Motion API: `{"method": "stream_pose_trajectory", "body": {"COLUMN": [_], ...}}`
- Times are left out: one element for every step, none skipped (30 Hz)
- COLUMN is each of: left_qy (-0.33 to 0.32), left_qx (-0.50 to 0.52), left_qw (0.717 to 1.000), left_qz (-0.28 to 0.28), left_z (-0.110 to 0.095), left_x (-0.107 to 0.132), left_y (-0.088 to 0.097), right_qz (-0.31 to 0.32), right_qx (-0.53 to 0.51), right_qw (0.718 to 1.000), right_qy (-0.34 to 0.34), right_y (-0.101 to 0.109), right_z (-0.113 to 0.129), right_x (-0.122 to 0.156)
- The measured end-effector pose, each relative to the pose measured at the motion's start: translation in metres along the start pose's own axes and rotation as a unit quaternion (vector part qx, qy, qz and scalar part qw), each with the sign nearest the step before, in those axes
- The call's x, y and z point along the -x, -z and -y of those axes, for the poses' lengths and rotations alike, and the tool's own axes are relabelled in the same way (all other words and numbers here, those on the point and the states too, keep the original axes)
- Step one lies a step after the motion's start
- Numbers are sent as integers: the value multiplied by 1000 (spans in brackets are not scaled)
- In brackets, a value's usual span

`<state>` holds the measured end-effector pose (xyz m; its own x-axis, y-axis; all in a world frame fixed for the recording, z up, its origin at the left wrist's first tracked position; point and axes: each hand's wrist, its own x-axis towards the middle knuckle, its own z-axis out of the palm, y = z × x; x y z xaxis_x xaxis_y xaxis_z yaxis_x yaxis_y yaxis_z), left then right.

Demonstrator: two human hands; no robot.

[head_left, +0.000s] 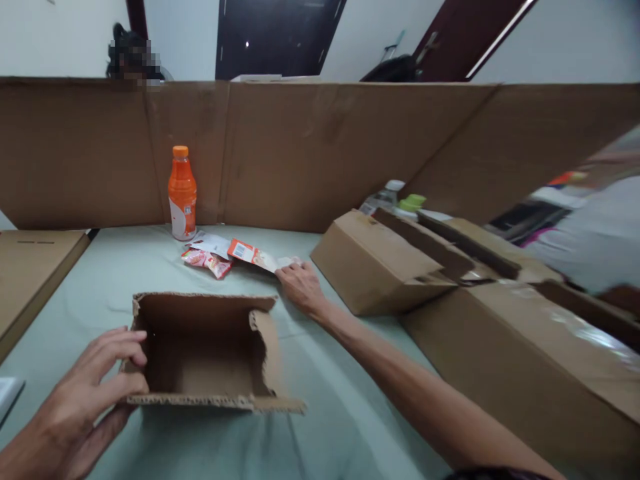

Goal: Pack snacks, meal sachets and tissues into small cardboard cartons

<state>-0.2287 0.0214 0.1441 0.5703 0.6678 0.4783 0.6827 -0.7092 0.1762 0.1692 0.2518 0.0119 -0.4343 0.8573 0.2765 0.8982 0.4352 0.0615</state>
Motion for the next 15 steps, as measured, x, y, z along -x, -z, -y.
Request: {"method": "stream_pose_trajectory", "body": {"left_qy": [-13,-19,-19,-19,-17,-14,-10,-8,-6,-1,8,28,61,98,133], "left_qx": [-7,-13,-17,-19,-21,-24,-29,-35,-43,-52,-62,-71,-79,-86,-93], "left_qw": [1000,1000,1000,1000,999,999,998,998,997,996,994,992,986,978,967], "left_qz": [2,1,-6,-17,-29,-40,-51,-58,-65,-71,-85,-105,-132,-164,-199], "left_z": [3,5,6,7,7,6,4,2,-1,-4,-9,-16,-24,-34,-46], "left_x": [0,0,-1,-2,-3,-5,-6,-8,-10,-10,-10,-9,-5,-1,5], "left_y": [1,2,0,-1,-4,-6,-8,-9,-10,-10,-10,-10,-11,-13,-16], "right_qz": [0,1,3,6,5,-5,-24,-48,-70,-83,-84,-72,-56,-40,-27], "right_qx": [1,1,-1,-3,-7,-15,-27,-43,-65,-90,-116,-139,-161,-179,-194], "right_qw": [1000,1000,1000,1000,1000,1000,999,996,988,974,956,938,925,917,915], "right_qy": [-3,-5,-6,-4,-4,-10,-30,-68,-125,-192,-258,-308,-340,-353,-351], "right_y": [7,13,20,26,33,38,44,48,51,52,52,51,47,43,39], "right_z": [-2,-2,-2,-1,-1,0,-1,-4,-7,-13,-18,-24,-28,-31,-32], "right_x": [31,64,97,128,157,183,204,219,229,234,234,230,223,214,204]}}
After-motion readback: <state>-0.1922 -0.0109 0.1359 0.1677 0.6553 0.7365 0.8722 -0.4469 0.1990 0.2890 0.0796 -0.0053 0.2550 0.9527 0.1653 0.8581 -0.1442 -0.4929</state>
